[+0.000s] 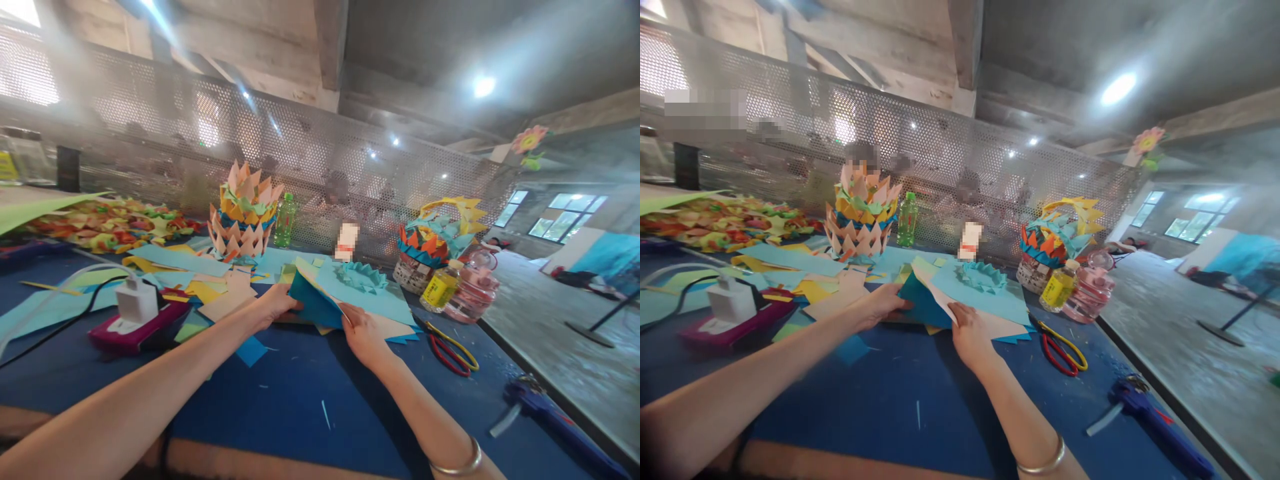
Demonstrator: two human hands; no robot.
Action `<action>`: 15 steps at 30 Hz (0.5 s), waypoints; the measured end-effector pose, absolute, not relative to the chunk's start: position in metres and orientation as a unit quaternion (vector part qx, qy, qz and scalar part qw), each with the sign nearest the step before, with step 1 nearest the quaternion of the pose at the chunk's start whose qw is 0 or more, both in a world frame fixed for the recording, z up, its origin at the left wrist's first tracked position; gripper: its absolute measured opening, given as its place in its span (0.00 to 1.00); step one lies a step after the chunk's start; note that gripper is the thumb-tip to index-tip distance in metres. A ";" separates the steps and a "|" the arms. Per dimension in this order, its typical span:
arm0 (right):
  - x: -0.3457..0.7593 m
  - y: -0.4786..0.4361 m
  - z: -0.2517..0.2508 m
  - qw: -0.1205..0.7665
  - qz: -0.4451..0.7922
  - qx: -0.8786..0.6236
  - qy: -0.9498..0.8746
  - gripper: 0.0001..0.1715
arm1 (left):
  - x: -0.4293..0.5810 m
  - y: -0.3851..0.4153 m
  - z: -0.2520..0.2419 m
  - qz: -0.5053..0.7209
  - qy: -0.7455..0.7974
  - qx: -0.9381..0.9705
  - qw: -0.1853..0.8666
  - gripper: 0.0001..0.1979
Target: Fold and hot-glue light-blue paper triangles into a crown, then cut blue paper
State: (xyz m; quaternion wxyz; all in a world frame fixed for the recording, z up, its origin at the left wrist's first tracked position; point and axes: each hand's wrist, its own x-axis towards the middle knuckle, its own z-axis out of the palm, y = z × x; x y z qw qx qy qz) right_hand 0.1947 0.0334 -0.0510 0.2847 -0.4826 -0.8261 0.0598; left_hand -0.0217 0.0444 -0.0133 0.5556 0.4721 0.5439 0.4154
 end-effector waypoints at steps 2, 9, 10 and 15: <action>0.196 0.035 -0.051 0.289 0.059 -0.490 -0.820 0.26 | -0.023 0.045 -0.011 0.413 0.552 0.480 0.542 0.12; 0.197 0.038 -0.047 0.291 0.066 -0.508 -0.808 0.23 | -0.037 0.043 0.012 0.394 0.602 0.526 0.453 0.07; 0.197 0.038 -0.047 0.288 0.066 -0.513 -0.806 0.23 | -0.041 0.044 0.017 0.393 0.614 0.532 0.430 0.06; 0.197 0.040 -0.046 0.261 0.049 -0.541 -0.798 0.25 | -0.073 0.044 0.050 0.409 0.677 0.548 0.274 0.06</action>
